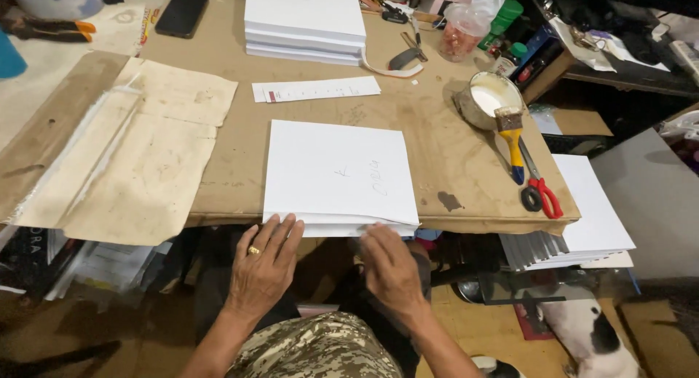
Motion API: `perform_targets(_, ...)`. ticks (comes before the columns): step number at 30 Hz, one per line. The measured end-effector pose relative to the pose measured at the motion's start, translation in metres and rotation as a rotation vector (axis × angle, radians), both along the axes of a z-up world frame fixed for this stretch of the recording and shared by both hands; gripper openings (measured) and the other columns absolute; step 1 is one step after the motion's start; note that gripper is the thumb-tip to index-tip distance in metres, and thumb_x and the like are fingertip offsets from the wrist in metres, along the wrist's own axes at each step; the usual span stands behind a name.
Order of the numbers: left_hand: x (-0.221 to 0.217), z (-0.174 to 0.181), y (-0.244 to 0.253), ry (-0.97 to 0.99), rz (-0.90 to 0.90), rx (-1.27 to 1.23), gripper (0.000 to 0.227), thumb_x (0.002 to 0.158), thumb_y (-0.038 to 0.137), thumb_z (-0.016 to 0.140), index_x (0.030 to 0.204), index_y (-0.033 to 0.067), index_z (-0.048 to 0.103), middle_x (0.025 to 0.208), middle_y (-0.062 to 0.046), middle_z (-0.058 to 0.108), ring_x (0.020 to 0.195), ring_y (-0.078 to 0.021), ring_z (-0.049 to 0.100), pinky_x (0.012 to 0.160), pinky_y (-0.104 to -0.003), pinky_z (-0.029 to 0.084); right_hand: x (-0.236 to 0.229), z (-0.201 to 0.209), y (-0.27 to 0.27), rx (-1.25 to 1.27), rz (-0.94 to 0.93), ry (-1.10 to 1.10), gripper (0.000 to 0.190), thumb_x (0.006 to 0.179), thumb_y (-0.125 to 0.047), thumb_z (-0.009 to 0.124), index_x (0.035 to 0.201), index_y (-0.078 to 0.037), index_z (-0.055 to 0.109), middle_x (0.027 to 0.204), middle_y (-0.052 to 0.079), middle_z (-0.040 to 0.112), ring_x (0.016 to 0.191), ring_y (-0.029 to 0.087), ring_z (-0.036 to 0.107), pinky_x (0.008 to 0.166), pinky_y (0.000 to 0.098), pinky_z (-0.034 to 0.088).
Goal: The person applies glue to a white paper sheet using a brush, then places it on a stack of white boards. They repeat the process by applying glue to another paper sheet and placing it on the stack.
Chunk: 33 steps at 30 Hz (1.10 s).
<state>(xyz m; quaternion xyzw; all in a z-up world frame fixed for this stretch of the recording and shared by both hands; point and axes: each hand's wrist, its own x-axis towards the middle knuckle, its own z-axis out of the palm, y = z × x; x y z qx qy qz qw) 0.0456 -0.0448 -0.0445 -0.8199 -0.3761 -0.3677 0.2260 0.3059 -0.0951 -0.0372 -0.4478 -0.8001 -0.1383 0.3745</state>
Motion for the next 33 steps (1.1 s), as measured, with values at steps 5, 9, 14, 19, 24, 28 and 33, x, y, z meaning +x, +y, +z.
perform_targets(5,0.001,0.003,0.001,-0.013,-0.007,0.015,0.052,0.096,0.013,0.073,0.146,0.0135,0.057,0.145,-0.003,0.065,0.133,-0.0234,0.06,0.107,-0.044,0.045,0.031,0.01,-0.012,0.087,-0.14,-0.054,0.034,0.1,0.001,0.063,0.134,0.001,0.058,0.132,0.02,0.066,0.126,0.036,0.065,0.112,0.0502,0.052)
perform_targets(9,0.001,0.004,0.002,-0.009,0.012,0.024,0.052,0.097,0.016,0.074,0.146,0.0143,0.057,0.141,-0.002,0.067,0.129,-0.0215,0.063,0.106,-0.045,0.044,0.046,-0.002,-0.012,0.108,-0.229,-0.107,0.035,0.099,-0.002,0.064,0.134,-0.004,0.059,0.135,0.015,0.066,0.129,0.032,0.064,0.111,0.049,0.048)
perform_targets(14,0.002,0.005,0.002,0.02,0.042,0.016,0.051,0.097,0.02,0.073,0.146,0.0162,0.058,0.142,-0.001,0.066,0.13,-0.0226,0.061,0.104,-0.045,0.045,0.052,-0.011,-0.013,0.125,-0.291,-0.141,0.037,0.101,-0.005,0.063,0.137,-0.006,0.056,0.139,0.012,0.064,0.133,0.031,0.062,0.11,0.0482,0.047)
perform_targets(19,-0.003,0.014,0.003,0.042,0.049,0.055,0.045,0.1,0.019,0.067,0.144,0.0157,0.059,0.14,0.001,0.067,0.129,-0.0226,0.062,0.101,-0.045,0.047,0.051,-0.014,-0.012,0.143,-0.365,-0.18,0.042,0.1,-0.01,0.066,0.14,-0.009,0.056,0.142,0.01,0.066,0.135,0.026,0.062,0.103,0.0409,0.044)
perform_targets(24,-0.016,0.022,0.008,0.037,0.026,0.008,0.052,0.099,0.031,0.071,0.146,0.0146,0.055,0.14,0.0,0.067,0.128,-0.0213,0.062,0.103,-0.046,0.045,0.043,-0.01,-0.013,0.112,-0.424,-0.156,0.044,0.101,-0.016,0.067,0.144,-0.011,0.057,0.137,0.007,0.068,0.128,0.023,0.065,0.093,0.036,0.044)
perform_targets(28,-0.035,0.033,0.015,-0.01,-0.054,-0.018,0.055,0.101,0.032,0.071,0.149,0.0132,0.051,0.131,0.002,0.074,0.122,-0.0271,0.064,0.101,-0.048,0.047,0.035,0.0,-0.013,0.103,-0.448,-0.132,0.042,0.101,-0.017,0.067,0.142,-0.008,0.06,0.133,0.008,0.069,0.124,0.026,0.067,0.092,0.0364,0.049)
perform_targets(33,-0.042,0.035,0.019,0.021,0.058,-0.051,0.056,0.103,0.037,0.064,0.153,0.0143,0.049,0.134,-0.001,0.071,0.128,-0.0292,0.06,0.104,-0.049,0.047,0.01,0.018,-0.008,0.124,-0.451,-0.067,0.043,0.104,-0.018,0.063,0.144,-0.003,0.055,0.134,0.016,0.064,0.127,0.036,0.06,0.097,0.0488,0.049)
